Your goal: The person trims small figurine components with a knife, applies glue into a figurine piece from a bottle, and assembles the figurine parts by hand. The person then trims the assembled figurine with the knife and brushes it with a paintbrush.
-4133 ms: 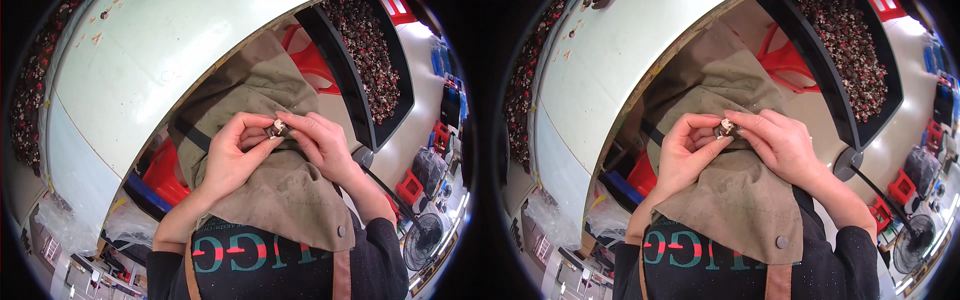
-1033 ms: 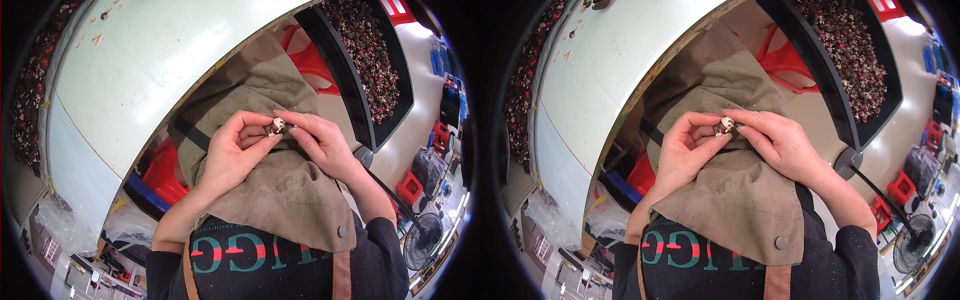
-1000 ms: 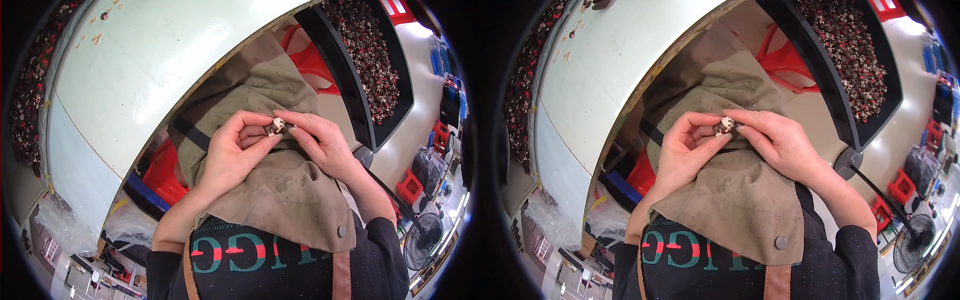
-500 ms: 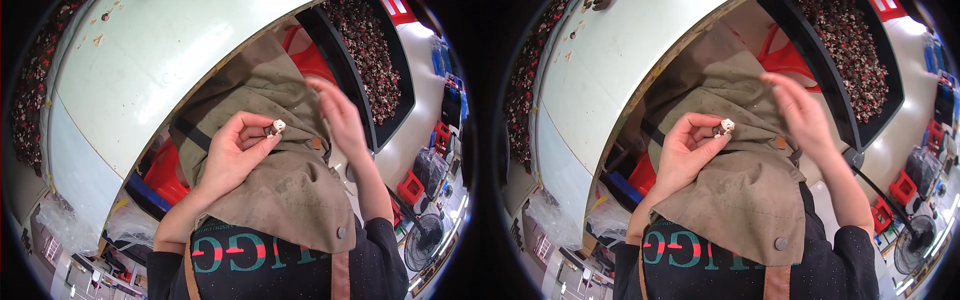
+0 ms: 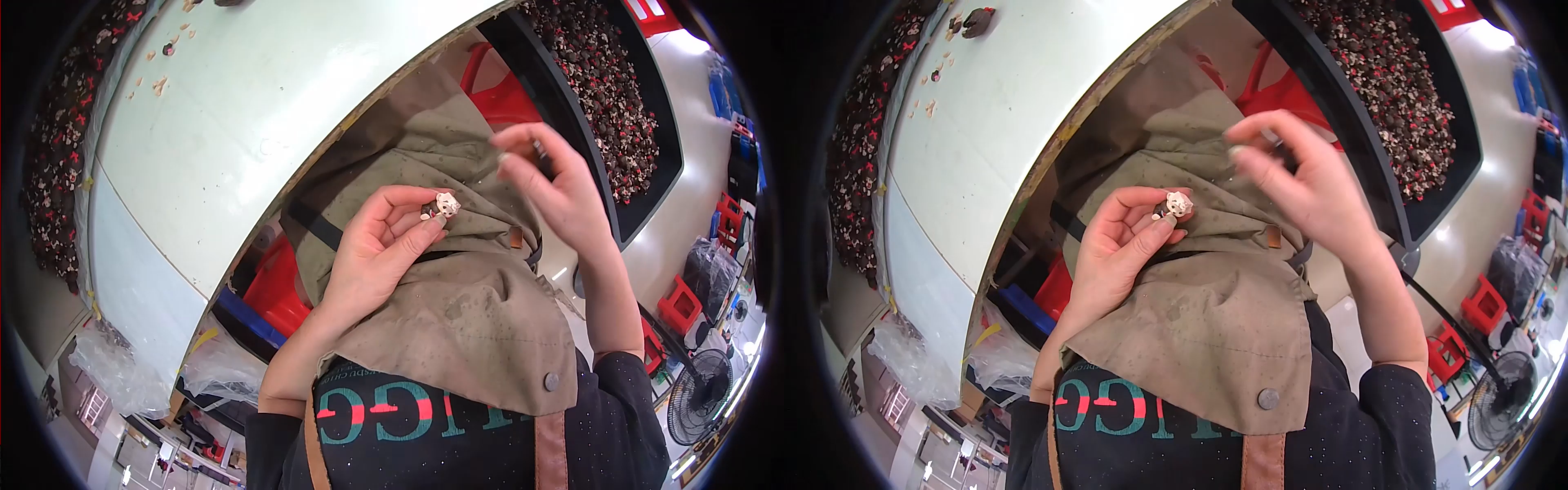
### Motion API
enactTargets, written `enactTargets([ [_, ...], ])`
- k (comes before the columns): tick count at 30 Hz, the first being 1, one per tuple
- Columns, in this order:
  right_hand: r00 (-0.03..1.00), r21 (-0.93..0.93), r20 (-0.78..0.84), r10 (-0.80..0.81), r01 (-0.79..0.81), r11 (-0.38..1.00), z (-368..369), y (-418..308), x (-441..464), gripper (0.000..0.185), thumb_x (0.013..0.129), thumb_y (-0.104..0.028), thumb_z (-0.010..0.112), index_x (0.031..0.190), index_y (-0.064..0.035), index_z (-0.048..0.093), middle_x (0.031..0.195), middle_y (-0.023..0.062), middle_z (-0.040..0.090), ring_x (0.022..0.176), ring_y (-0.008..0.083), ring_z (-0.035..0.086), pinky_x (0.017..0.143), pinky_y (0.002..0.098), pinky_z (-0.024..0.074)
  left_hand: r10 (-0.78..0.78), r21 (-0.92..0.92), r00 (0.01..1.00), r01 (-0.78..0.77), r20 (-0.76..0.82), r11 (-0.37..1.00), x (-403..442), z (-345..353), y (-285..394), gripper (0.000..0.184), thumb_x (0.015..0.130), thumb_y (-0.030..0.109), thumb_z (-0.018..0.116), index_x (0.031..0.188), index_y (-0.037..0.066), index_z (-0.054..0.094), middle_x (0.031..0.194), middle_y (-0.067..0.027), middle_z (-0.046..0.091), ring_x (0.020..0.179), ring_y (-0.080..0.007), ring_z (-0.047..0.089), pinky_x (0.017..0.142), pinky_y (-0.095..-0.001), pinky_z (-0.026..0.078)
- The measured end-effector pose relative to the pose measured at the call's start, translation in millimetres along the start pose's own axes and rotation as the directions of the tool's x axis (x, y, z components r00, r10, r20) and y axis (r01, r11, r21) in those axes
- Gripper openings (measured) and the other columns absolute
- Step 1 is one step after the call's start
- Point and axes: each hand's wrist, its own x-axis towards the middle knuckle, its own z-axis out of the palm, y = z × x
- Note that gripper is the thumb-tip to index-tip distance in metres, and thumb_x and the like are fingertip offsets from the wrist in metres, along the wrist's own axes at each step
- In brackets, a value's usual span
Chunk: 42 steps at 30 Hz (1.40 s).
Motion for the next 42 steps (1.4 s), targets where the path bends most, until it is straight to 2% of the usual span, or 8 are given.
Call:
enactTargets([
  [6,0.884,0.117,0.449,0.126,-0.198,0.973,15,-18,4,0.014,0.092,-0.008,0.056,0.105,-0.0018,0.054,0.088,-0.0012,0.054,0.081,0.0051,0.053,0.072,0.0208,0.0439,0.009,0.051,1.0,-0.011,0.026,0.999,1,-1,-3,0.025,0.093,0.002,0.056,0.117,0.0,0.05,0.117,-0.0086,0.06,0.108,-0.013,0.058,0.094,-0.026,0.047],
  [10,0.98,-0.054,0.186,0.068,-0.058,0.997,11,1,3,0.015,0.097,-0.014,0.049,0.108,-0.0034,0.052,0.089,-0.0013,0.054,0.072,0.0041,0.049,0.065,0.0195,0.0412,0.025,0.06,0.999,-0.026,0.02,0.998,1,0,-3,0.024,0.092,0.002,0.058,0.115,0.0,0.052,0.115,-0.0101,0.06,0.107,-0.0147,0.059,0.093,-0.0285,0.049],
  [11,0.976,-0.029,0.187,0.116,-0.112,0.993,8,-2,1,0.015,0.097,-0.014,0.048,0.108,-0.0035,0.052,0.089,-0.0011,0.054,0.072,0.0046,0.05,0.065,0.0198,0.042,0.024,0.067,1.0,-0.025,0.019,0.997,1,0,-3,0.024,0.092,0.002,0.058,0.115,0.0,0.052,0.115,-0.01,0.061,0.107,-0.0147,0.059,0.093,-0.0283,0.049],
  [16,0.932,0.019,0.288,0.22,-0.236,0.972,-1,-28,-13,0.018,0.101,-0.018,0.041,0.105,-0.0033,0.05,0.083,-0.0007,0.055,0.069,0.0058,0.051,0.063,0.0211,0.0443,-0.032,0.052,0.999,0.031,0.006,0.998,1,2,2,0.024,0.093,0.003,0.058,0.116,0.0,0.052,0.114,-0.0086,0.062,0.106,-0.0133,0.06,0.093,-0.0259,0.048],
  [19,0.968,-0.069,0.243,0.068,-0.053,0.996,4,-18,-17,0.017,0.096,-0.019,0.053,0.098,-0.0027,0.053,0.083,0.0106,0.061,0.073,0.0212,0.06,0.066,0.0324,0.0462,-0.05,0.052,0.998,0.048,0.033,0.997,1,1,4,0.024,0.094,0.005,0.057,0.117,0.0,0.051,0.113,-0.0084,0.062,0.105,-0.0133,0.06,0.092,-0.0252,0.047],
  [22,0.943,-0.238,0.329,-0.053,0.138,0.961,6,-12,-15,0.021,0.092,-0.025,0.059,0.095,-0.0037,0.054,0.078,0.0132,0.062,0.07,0.0284,0.061,0.061,0.0365,0.0459,-0.082,0.019,0.995,0.081,0.049,0.997,1,0,6,0.024,0.095,0.006,0.056,0.118,-0.001,0.051,0.113,-0.0087,0.062,0.105,-0.0141,0.061,0.091,-0.0256,0.048],
  [28,0.896,-0.314,0.439,0.059,0.091,0.945,11,-11,-8,0.029,0.085,-0.025,0.07,0.084,-0.0023,0.052,0.07,0.0108,0.055,0.063,0.0248,0.055,0.057,0.0342,0.0428,-0.107,0.046,0.992,0.104,0.072,0.994,1,-3,8,0.024,0.096,0.008,0.054,0.117,-0.002,0.052,0.112,-0.0093,0.061,0.101,-0.0135,0.061,0.089,-0.0257,0.05],
  [42,0.862,-0.246,0.502,0.062,0.074,0.966,13,-7,-7,0.027,0.087,-0.025,0.066,0.084,-0.0004,0.055,0.071,0.0148,0.057,0.064,0.0314,0.057,0.057,0.0368,0.0424,-0.111,0.053,0.988,0.106,0.111,0.993,1,-4,7,0.022,0.096,0.008,0.054,0.115,-0.002,0.053,0.107,-0.0073,0.061,0.098,-0.0109,0.06,0.087,-0.0244,0.05],
])
